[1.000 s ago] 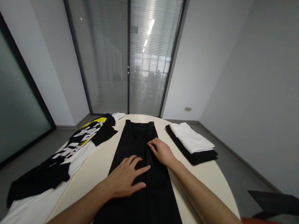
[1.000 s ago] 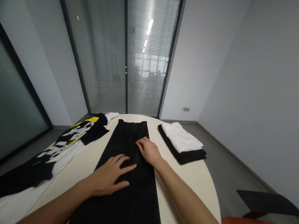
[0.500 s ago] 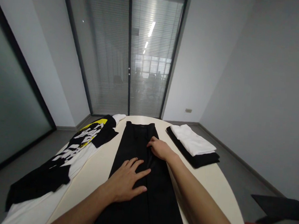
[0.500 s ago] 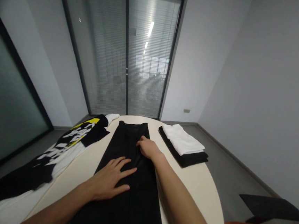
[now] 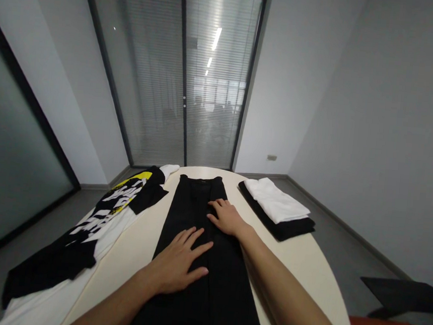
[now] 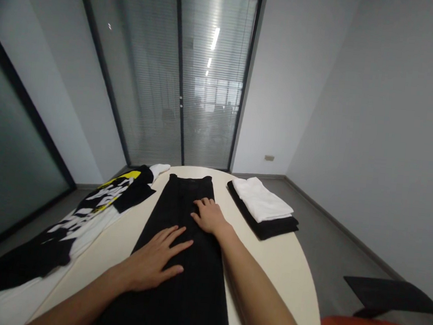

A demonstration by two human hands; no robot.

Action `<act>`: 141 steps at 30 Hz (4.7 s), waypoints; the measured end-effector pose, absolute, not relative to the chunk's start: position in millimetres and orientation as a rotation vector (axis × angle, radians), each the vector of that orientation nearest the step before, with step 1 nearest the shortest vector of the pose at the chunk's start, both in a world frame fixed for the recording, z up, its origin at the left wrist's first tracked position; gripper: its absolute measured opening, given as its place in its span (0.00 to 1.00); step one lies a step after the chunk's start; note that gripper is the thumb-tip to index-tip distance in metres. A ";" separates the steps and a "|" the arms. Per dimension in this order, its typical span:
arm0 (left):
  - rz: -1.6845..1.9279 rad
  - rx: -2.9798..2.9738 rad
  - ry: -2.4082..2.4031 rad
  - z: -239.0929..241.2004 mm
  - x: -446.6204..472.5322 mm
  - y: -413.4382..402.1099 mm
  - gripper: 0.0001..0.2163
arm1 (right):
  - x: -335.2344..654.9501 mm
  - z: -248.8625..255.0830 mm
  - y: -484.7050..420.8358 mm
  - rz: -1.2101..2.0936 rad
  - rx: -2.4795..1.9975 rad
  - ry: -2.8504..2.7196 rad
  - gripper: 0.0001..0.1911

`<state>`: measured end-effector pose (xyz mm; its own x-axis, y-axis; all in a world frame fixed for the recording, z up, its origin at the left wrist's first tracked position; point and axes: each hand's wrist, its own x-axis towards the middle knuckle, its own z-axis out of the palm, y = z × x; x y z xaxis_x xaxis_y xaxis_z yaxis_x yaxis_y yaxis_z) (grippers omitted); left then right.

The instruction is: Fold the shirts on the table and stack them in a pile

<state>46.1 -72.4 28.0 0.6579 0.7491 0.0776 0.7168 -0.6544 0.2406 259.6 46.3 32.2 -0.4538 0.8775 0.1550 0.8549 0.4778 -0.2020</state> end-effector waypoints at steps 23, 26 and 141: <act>0.372 2.541 0.918 44.0 28.3 -61.2 0.15 | 256.2 12.2 44.9 0.268 -1.531 -2.439 0.34; 0.306 2.445 0.925 47.6 28.0 -63.3 0.12 | 258.4 14.2 45.1 0.257 -1.390 -2.468 0.28; 0.378 2.436 0.634 33.7 70.3 -80.8 0.08 | 252.7 27.5 54.4 0.132 -1.486 -2.392 0.22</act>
<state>70.3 -80.8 33.7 0.8463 0.5190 0.1202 0.3519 -0.7140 0.6052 252.7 54.4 27.5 -0.4068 0.8863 0.2211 0.8567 0.4542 -0.2445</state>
